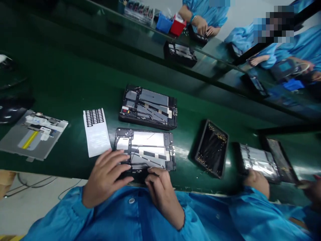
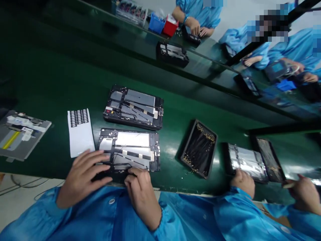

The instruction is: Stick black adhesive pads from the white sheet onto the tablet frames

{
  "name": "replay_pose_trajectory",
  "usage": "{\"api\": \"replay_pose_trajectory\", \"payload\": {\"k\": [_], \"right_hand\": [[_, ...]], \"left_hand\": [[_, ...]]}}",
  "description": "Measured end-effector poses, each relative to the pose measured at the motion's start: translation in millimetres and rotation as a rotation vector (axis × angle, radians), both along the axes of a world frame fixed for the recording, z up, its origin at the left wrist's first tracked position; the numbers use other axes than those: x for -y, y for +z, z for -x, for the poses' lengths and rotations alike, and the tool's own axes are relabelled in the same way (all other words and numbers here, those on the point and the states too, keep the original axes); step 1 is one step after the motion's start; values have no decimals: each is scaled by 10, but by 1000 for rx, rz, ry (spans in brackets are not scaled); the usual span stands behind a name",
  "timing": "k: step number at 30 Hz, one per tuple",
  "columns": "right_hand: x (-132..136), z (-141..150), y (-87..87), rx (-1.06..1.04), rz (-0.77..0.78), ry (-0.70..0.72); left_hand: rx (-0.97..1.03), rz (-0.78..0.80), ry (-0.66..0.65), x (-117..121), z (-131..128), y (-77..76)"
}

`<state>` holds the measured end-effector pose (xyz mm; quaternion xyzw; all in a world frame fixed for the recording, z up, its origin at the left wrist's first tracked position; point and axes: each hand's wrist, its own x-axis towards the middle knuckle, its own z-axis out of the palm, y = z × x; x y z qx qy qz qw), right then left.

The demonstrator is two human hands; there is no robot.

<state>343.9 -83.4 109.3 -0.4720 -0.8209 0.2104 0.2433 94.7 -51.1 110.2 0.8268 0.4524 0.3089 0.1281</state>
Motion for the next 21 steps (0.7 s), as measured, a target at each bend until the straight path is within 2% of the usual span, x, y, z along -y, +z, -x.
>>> {"api": "replay_pose_trajectory", "payload": {"k": [3,8,13,21], "right_hand": [[15,121,-108,29,-57,-11],[-79,178,-181,78,-26,7],[-86,173,-168,100,-10,8],[-89,204,-105,142,-1,26]], "left_hand": [[-14,60,-51,118,-243,-112],[37,124,-15,103,-289,-274],[82,123,-15,76,-279,-281],[51,28,-33,54,-299,-277]]}}
